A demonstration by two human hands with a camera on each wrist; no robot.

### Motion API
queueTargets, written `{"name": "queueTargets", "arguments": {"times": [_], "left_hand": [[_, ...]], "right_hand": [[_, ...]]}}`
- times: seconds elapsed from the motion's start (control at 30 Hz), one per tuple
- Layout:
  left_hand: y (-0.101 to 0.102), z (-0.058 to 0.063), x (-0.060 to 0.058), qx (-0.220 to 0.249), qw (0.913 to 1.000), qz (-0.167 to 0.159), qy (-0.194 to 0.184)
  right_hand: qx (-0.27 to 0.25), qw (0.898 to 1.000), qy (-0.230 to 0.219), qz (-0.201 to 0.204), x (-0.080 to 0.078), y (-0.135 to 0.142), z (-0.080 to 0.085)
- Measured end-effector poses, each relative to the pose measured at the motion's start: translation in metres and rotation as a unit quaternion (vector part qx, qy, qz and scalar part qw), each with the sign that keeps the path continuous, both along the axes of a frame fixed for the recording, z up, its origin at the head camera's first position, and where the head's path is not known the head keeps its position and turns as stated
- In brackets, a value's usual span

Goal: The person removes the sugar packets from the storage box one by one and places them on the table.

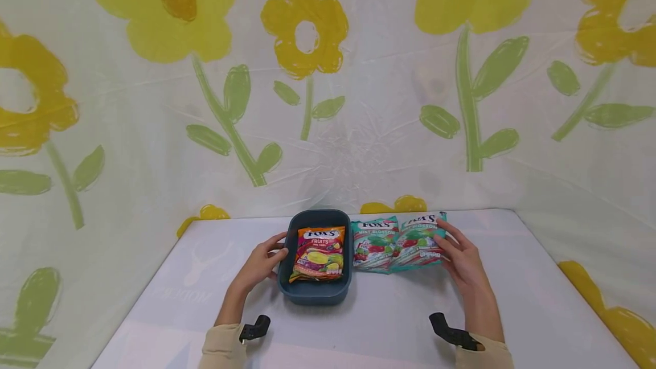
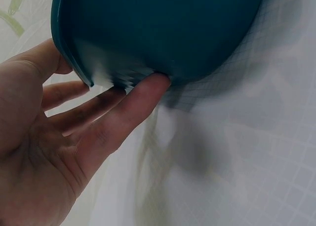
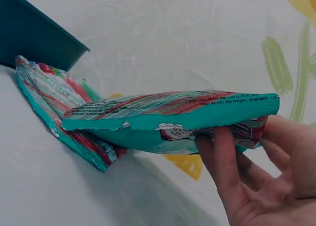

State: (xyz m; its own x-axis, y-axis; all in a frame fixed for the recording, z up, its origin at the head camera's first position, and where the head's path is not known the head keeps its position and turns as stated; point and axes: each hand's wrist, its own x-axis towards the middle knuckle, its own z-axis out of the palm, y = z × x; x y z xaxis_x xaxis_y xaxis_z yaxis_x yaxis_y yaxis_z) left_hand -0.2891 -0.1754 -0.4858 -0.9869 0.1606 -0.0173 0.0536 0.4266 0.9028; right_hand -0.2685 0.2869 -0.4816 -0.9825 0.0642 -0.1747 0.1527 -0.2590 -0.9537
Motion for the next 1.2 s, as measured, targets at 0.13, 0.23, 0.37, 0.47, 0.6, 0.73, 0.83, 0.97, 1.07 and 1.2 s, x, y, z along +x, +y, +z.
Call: {"name": "queueTargets", "arguments": {"times": [0.13, 0.23, 0.37, 0.47, 0.6, 0.73, 0.83, 0.97, 1.07, 1.2], "left_hand": [[-0.002, -0.002, 0.0, 0.003, 1.0, 0.004, -0.003], [-0.002, -0.002, 0.0, 0.003, 1.0, 0.006, -0.005], [-0.002, -0.003, 0.0, 0.003, 1.0, 0.006, -0.005], [-0.002, -0.002, 0.0, 0.003, 0.9999, 0.009, -0.006], [-0.002, -0.001, -0.001, 0.005, 0.9999, 0.009, -0.008], [-0.002, 0.0, -0.002, 0.009, 0.9999, 0.004, -0.009], [-0.002, -0.001, -0.003, 0.012, 0.9999, 0.002, -0.01], [-0.002, -0.002, -0.003, 0.016, 0.9998, 0.005, -0.01], [-0.002, -0.003, -0.004, 0.018, 0.9997, 0.007, -0.012], [-0.002, -0.003, -0.005, 0.019, 0.9997, 0.008, -0.012]], "right_hand": [[0.047, 0.999, 0.005, 0.011, -0.002, -0.003, 0.0], [0.072, 0.997, 0.008, 0.013, -0.003, -0.004, 0.001], [0.109, 0.994, 0.004, 0.014, -0.005, -0.006, 0.002], [0.145, 0.989, 0.002, 0.016, -0.005, -0.007, 0.001], [0.185, 0.983, 0.006, 0.019, -0.005, -0.007, -0.002], [0.23, 0.973, 0.021, 0.028, -0.005, -0.006, -0.006], [0.274, 0.961, 0.027, 0.032, -0.005, -0.005, -0.008], [0.339, 0.94, 0.022, 0.039, -0.005, -0.006, -0.011], [0.381, 0.923, 0.02, 0.043, -0.006, -0.007, -0.012], [0.427, 0.903, 0.026, 0.041, -0.007, -0.008, -0.014]]}}
